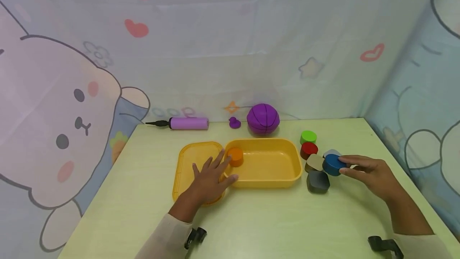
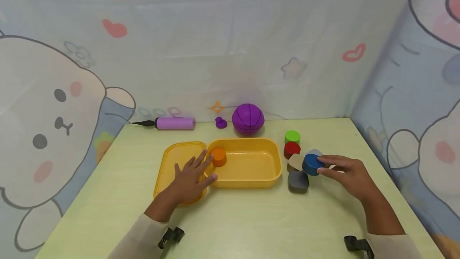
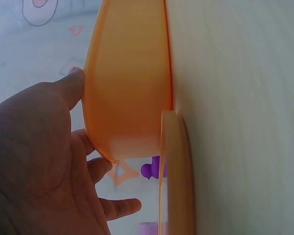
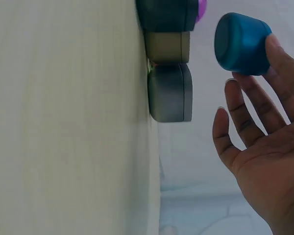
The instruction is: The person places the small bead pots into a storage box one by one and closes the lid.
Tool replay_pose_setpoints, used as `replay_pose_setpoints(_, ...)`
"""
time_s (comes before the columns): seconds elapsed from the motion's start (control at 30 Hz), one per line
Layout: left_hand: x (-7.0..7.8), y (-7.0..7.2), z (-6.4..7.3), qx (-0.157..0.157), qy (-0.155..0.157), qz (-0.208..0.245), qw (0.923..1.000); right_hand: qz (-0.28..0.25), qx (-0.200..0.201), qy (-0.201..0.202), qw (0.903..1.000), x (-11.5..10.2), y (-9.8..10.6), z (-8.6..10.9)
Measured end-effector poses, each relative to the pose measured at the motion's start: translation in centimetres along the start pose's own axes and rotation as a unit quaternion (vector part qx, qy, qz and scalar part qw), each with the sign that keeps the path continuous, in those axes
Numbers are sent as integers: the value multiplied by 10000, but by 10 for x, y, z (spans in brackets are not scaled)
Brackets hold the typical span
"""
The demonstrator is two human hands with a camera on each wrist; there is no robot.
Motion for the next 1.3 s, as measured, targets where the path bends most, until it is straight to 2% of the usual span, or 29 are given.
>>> replay_pose_setpoints(0.23,0,1,0,-28,11,52,10000,-40,-3,291,9996,-16,-24,-23)
replay_pose_setpoints(0.5,0,2,-1,0,-3,31,10000,-419,-50,334,9986,-34,-64,-49)
replay_pose_setpoints(0.9,2,5,0,30,-19,49,10000,-553,-698,175,9959,-49,-123,-77)
replay_pose_setpoints(1.13,3,5,1,25,6,62,10000,-447,-1073,-209,9930,-52,-150,-86)
replay_pose_setpoints(1.3,2,4,2,22,-14,30,10000,-293,-1365,-26,9902,-57,-168,-90)
Point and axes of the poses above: each hand's wrist, its own z-axis away from the middle knuckle, its own y-axis out of the back of the hand, x = y × z, the point moved 4 cm from there along -z, towards the middle knuckle, and after that the axes turned 8 degrees about -z, right-handed, at the moved point
